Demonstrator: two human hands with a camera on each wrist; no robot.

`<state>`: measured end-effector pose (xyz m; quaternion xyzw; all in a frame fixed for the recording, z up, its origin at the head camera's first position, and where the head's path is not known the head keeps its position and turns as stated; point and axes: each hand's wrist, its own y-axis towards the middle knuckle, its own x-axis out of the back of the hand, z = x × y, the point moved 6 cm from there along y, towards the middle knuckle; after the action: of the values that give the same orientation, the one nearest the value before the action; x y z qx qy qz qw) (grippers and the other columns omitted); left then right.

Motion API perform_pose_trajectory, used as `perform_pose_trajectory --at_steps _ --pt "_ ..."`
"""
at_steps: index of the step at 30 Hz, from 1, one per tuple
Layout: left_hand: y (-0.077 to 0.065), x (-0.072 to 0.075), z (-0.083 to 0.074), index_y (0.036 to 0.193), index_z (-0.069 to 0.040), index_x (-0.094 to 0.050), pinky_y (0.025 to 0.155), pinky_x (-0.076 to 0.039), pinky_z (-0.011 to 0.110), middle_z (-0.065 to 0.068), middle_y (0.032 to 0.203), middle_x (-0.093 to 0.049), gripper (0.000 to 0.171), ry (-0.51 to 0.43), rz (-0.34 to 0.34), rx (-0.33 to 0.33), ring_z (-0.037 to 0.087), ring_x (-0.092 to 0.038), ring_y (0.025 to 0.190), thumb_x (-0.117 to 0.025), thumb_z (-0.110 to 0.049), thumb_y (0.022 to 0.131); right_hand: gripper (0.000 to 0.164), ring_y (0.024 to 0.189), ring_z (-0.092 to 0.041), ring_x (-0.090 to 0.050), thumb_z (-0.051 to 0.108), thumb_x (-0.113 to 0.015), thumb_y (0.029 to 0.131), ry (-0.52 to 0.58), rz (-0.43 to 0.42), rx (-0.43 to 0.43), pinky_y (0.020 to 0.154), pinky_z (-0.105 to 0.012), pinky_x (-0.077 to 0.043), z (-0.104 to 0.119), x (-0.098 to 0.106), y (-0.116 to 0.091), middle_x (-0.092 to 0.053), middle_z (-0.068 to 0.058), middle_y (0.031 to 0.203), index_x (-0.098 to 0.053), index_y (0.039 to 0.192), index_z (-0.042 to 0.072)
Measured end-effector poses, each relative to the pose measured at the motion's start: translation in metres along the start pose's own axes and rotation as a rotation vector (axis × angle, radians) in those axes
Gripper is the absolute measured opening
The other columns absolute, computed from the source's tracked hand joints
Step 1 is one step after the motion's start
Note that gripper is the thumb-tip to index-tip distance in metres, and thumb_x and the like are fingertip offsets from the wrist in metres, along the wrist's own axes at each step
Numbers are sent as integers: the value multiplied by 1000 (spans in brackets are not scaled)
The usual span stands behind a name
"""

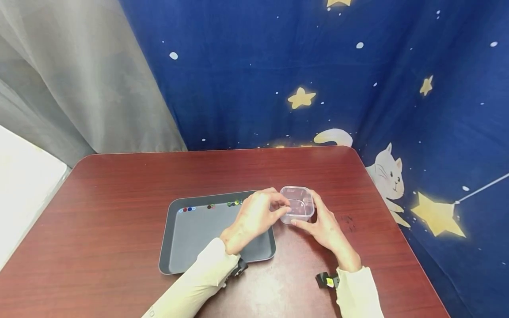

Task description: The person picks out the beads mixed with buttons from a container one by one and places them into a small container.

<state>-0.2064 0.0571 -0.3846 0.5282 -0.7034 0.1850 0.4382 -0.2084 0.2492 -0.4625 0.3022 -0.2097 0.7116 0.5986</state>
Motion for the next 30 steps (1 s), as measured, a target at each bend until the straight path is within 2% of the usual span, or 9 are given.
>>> perform_pose_trajectory --at_steps 5,10,16,21,30 --pt "-1 -2 -1 100 -33 -81 62 -45 16 -13 90 -69 8 6 2 10 0 -64 75 -80 -35 92 94 124 -34 -59 37 -84 88 -10 -4 -4 104 -56 -47 0 -1 0 -53 -15 148 -27 162 21" --pt "-2 -6 1 101 -32 -81 59 -43 15 -15 86 -70 8 -16 13 33 -2 -62 70 -80 -34 92 94 124 -34 -59 37 -84 88 -12 0 -3 105 -56 -47 0 -3 -2 -53 -15 148 -27 162 21" --pt "-2 -10 0 101 -31 -81 56 -41 15 -15 77 -70 9 -25 -4 38 -3 -58 65 -81 -32 92 94 125 -34 -59 36 -84 88 -16 -11 11 105 -57 -48 0 0 -3 -53 -15 149 -28 162 21" --pt "-3 -15 -3 103 -32 -81 56 -41 14 -16 78 -71 11 -15 -4 25 -4 -58 64 -80 -33 92 95 123 -32 -61 37 -84 88 -29 -5 -4 103 -55 -50 -3 0 -6 -54 -14 147 -27 162 20" --pt "1 -15 0 101 -34 -81 56 -40 14 -18 78 -72 9 5 -8 32 -4 -59 66 -81 -33 91 93 123 -33 -62 35 -85 88 -35 -21 18 102 -52 -48 -1 -1 -1 -56 -16 145 -28 161 20"
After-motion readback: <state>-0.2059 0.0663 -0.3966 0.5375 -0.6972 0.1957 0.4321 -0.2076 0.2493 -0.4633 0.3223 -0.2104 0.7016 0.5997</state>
